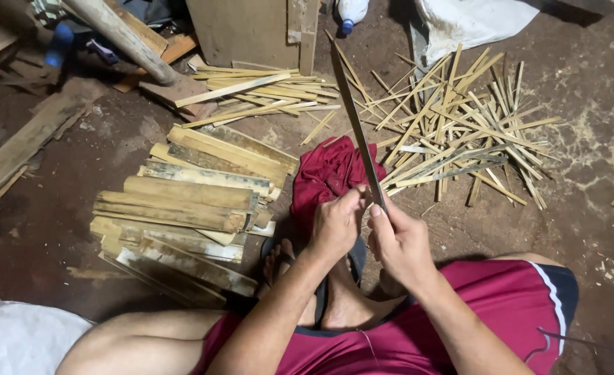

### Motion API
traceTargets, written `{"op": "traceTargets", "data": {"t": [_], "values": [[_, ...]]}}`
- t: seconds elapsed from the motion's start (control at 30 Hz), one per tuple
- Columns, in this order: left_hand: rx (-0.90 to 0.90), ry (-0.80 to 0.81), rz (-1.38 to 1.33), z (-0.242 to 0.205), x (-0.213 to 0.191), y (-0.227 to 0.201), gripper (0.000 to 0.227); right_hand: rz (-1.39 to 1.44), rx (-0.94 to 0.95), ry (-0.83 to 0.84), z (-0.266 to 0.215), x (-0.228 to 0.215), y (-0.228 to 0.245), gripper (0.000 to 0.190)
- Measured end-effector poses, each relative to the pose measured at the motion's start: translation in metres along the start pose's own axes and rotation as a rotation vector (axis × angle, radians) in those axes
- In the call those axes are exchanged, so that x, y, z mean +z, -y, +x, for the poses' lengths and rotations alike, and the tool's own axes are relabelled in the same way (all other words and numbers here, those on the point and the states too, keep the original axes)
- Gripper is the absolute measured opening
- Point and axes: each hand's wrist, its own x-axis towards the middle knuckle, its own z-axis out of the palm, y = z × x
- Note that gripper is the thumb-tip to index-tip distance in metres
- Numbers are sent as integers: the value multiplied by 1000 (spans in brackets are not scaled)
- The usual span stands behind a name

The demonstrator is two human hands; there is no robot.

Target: Splitting bamboo pieces into thin strips using a large knife.

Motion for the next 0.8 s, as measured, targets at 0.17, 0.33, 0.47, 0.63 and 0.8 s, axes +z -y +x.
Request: {"op": "traceTargets", "data": {"t": [0.17, 0.33, 0.47, 0.63, 0.8], "values": [[4, 12, 8, 0, 1, -1, 40, -228, -72, -22, 1, -3, 4, 32], [39, 23, 86, 9, 0, -10, 44, -229, -69, -30, 2, -9, 21, 34], [-13, 25, 205, 2, -1, 19, 28, -361, 5, 27, 23, -15, -11, 37], [-144, -115, 183, 3, -10, -20, 22, 27, 281, 79, 32, -23, -49, 32], [-268, -85, 265, 30, -1, -40, 30, 369, 373, -30, 23, -8, -14, 39]]}}
